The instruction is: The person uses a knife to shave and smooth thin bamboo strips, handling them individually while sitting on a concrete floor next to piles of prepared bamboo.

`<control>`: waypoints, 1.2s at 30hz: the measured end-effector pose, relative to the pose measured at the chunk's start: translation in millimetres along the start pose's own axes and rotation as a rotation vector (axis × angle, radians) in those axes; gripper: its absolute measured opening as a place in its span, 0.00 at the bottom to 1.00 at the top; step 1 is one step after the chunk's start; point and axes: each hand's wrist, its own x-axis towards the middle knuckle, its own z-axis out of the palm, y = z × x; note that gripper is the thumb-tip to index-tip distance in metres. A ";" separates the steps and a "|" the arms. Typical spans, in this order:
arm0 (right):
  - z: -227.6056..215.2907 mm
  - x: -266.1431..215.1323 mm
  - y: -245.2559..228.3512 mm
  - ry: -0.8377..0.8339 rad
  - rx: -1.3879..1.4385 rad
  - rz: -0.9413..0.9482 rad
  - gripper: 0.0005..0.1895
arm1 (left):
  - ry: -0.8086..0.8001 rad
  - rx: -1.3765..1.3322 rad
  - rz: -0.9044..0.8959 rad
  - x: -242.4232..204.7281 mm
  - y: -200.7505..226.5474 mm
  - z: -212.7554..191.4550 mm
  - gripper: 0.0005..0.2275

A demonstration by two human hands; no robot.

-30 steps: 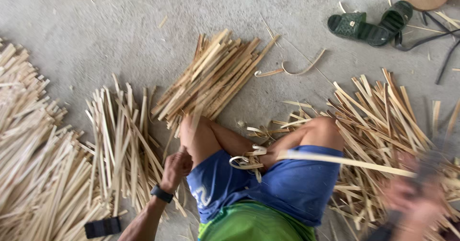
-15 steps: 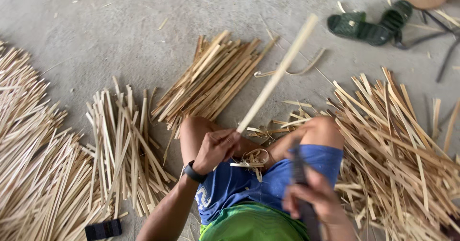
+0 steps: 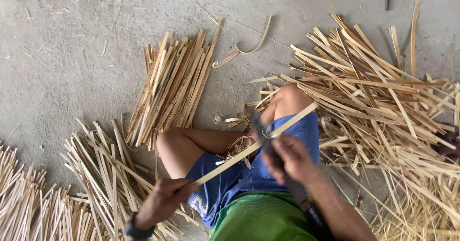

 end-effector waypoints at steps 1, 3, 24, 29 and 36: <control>-5.1 0.1 -8.6 0.006 0.004 -0.002 0.27 | -0.003 0.025 0.072 -9.6 -15.3 -14.1 0.11; -14.1 -9.5 -24.7 0.208 0.005 -0.103 0.22 | -0.065 -0.046 0.010 -26.6 -47.2 -29.4 0.10; 5.9 21.9 -5.6 0.029 -0.045 0.054 0.18 | 0.226 -0.036 -0.223 87.5 86.1 79.9 0.09; -2.5 2.3 -32.7 0.218 -0.077 -0.083 0.18 | 0.361 0.571 0.241 52.5 37.0 -41.9 0.14; 37.2 22.5 9.1 -0.061 -0.332 0.049 0.21 | -0.097 -0.115 -0.103 58.4 6.1 14.4 0.12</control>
